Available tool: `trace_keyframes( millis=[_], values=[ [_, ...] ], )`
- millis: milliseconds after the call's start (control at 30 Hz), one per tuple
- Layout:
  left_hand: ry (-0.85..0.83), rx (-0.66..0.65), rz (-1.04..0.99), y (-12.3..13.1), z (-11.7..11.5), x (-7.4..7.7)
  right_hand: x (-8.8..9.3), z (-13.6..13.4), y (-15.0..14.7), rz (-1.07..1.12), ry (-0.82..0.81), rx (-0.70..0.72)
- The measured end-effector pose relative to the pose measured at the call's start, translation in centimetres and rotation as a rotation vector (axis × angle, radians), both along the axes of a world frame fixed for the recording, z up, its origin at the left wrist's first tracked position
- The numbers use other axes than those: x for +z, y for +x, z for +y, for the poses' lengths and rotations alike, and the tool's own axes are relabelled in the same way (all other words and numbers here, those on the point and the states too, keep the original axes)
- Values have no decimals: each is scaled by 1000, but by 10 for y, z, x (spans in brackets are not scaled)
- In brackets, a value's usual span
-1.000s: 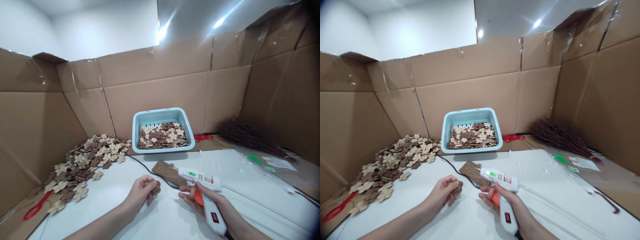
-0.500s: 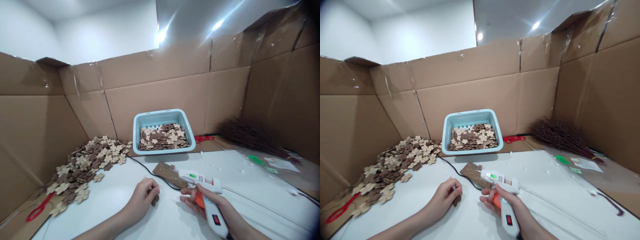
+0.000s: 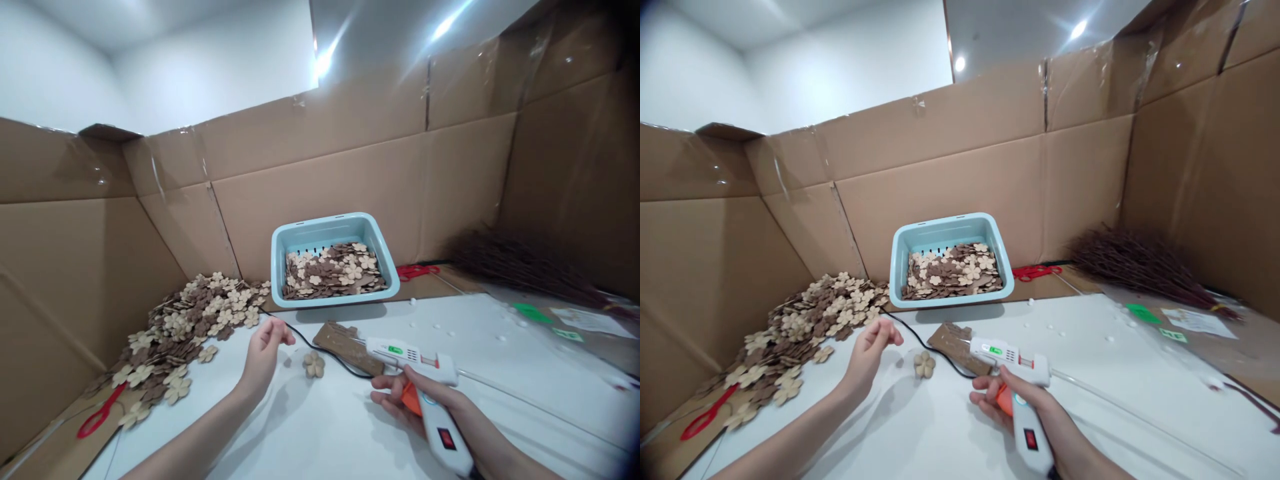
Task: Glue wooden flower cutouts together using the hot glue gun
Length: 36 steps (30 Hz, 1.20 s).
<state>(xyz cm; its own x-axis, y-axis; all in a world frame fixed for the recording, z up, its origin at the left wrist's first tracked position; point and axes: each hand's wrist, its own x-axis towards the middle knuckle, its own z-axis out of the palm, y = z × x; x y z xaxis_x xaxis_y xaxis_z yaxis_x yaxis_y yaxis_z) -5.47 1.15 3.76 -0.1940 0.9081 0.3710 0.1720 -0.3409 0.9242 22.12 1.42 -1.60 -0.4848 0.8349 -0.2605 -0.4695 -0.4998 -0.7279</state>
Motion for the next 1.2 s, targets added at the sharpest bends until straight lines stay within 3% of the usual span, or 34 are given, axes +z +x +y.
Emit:
trace_keyframes(
  millis=[100,200,333,400,600,700,767,833,900,1000,1100,1200],
  values=[
    [117,22,-186,-5,1,14,0,0,0,-12,3,-5],
    [186,-7,-379,-10,-5,44,2,-1,0,-12,14,-4],
    [237,-78,-363,-10,-24,79,6,-2,1,-10,14,7],
    [286,-121,-268,-8,-32,84,9,-4,2,2,-9,13],
    [384,-193,32,-7,-54,78,20,-12,1,-8,-26,-12],
    [411,-321,334,-9,-66,93,21,-14,-1,-26,4,-38],
    [302,-407,669,-16,-71,108,20,-15,-2,-37,17,-41],
    [73,-389,974,-27,-70,116,20,-15,-1,-45,27,-37],
    [-231,-332,1146,-42,-63,113,19,-15,-1,-43,32,-30],
    [-595,-313,1259,-62,-42,90,20,-15,-1,-37,20,-23],
    [-744,-350,1344,-68,-23,64,20,-14,-1,-50,21,-34],
    [-822,-416,1290,-62,-17,49,21,-15,1,-44,17,-29]
  ],
)
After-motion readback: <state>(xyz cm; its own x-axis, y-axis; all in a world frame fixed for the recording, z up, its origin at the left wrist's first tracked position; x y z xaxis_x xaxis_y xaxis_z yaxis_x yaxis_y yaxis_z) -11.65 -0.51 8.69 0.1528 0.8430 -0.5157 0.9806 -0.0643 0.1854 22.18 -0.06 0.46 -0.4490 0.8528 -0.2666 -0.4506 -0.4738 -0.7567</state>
